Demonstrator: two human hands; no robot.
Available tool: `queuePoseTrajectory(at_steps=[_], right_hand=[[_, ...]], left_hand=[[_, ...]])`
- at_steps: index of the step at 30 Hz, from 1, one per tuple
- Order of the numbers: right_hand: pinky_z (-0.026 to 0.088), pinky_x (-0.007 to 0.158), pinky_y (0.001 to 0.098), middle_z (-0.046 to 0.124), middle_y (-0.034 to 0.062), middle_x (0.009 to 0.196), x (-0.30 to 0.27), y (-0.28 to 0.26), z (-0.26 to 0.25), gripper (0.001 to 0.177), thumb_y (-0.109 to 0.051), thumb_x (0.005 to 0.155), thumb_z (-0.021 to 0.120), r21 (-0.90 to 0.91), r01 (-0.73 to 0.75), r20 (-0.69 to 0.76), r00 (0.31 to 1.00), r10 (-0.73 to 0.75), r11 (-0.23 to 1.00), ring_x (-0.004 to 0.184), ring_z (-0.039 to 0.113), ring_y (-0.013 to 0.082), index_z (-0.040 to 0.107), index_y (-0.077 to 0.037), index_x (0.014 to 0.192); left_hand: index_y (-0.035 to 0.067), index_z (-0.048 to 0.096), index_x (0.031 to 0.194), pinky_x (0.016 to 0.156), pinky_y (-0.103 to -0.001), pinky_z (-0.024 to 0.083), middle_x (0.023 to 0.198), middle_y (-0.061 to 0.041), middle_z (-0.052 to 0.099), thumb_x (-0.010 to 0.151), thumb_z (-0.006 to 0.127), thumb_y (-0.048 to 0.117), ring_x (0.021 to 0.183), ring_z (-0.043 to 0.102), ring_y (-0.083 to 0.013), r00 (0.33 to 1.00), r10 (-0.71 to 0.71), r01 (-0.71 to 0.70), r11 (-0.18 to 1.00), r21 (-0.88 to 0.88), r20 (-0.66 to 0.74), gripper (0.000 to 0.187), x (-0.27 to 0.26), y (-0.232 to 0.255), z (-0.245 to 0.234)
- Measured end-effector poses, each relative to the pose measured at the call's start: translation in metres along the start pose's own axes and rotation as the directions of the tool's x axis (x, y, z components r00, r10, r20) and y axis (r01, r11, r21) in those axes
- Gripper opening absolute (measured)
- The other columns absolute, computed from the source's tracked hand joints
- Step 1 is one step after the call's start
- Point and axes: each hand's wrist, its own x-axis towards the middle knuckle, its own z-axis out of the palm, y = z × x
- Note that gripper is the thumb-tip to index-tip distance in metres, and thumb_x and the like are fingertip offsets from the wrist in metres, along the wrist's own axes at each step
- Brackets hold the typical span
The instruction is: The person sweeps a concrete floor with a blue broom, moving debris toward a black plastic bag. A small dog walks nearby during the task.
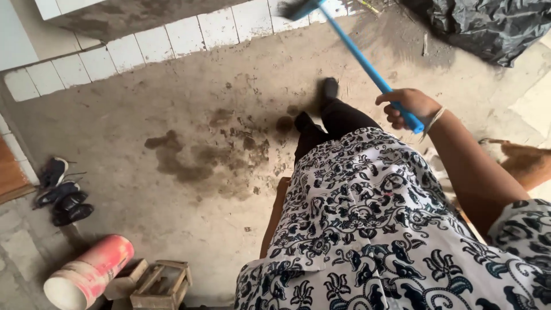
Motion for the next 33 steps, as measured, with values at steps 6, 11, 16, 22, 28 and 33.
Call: queuePoseTrajectory(at_steps=[6,11,16,22,28,33], right_hand=[[0.029,0.038,0.0110,0.029,-0.0109,0.060,0.074,-0.024,0.002,0.019,-0.008,0.100,0.055,0.150,-0.274,0.301,0.928,0.220,0.950,0.043,0.035,-0.0009,0.048,-0.009,0.083],[0.049,0.039,0.0260,0.054,0.0045,0.055,0.145,-0.009,0.032,0.015,-0.001,0.090,0.065,-0.158,-0.232,0.219,0.940,0.263,0.960,0.044,0.056,0.0115,0.056,-0.001,0.078],[0.036,0.037,0.0064,0.033,-0.0111,0.052,0.152,-0.019,-0.036,0.028,-0.011,0.101,0.049,0.063,-0.396,0.451,0.830,0.328,0.916,0.039,0.037,-0.0037,0.042,-0.011,0.074],[0.039,0.033,0.0239,0.042,0.0009,0.047,0.218,0.024,-0.208,0.026,-0.018,0.096,0.065,-0.268,-0.125,0.156,0.973,0.171,0.955,0.036,0.046,0.0105,0.059,-0.006,0.074],[0.045,0.037,0.0282,0.054,0.0076,0.060,0.208,-0.015,-0.344,0.023,-0.019,0.097,0.070,-0.461,-0.211,-0.147,0.976,0.160,0.862,0.045,0.053,0.0146,0.063,-0.002,0.084],[0.048,0.043,0.0266,0.063,0.0102,0.067,0.143,-0.069,-0.340,0.019,-0.009,0.092,0.079,-0.468,-0.250,-0.445,0.895,0.018,0.848,0.050,0.054,0.0139,0.067,0.006,0.090]], left_hand=[[0.026,0.070,0.118,0.107,-0.046,0.051,0.120,-0.003,0.073,0.091,0.062,0.052,0.121,0.066,-0.0284,0.996,0.053,-0.052,0.999,0.011,-0.078,0.038,0.011,0.016,0.007],[0.030,0.070,0.114,0.087,-0.040,0.057,0.096,0.003,0.077,0.081,0.064,0.056,0.098,0.075,-0.0187,0.946,-0.112,0.002,0.940,-0.340,-0.305,0.042,-0.044,0.074,-0.042],[0.024,0.069,0.119,0.089,-0.045,0.056,0.098,-0.004,0.076,0.083,0.064,0.054,0.104,0.073,-0.0257,0.935,-0.115,0.013,0.956,-0.292,-0.335,0.047,-0.076,0.125,-0.025],[0.023,0.070,0.116,0.095,-0.042,0.054,0.098,-0.004,0.076,0.089,0.062,0.053,0.104,0.073,-0.0243,0.975,-0.087,0.023,0.955,-0.294,-0.206,0.041,-0.123,0.170,0.067],[0.019,0.069,0.119,0.098,-0.046,0.052,0.114,-0.009,0.074,0.087,0.065,0.059,0.112,0.069,-0.0285,0.991,-0.131,0.130,0.964,-0.232,0.011,0.051,-0.105,0.139,0.167],[0.008,0.072,0.098,0.090,-0.043,0.047,0.111,-0.018,0.073,0.090,0.056,0.054,0.107,0.067,-0.0351,0.995,-0.090,0.081,0.982,-0.172,-0.048,0.049,-0.094,0.169,0.168]])
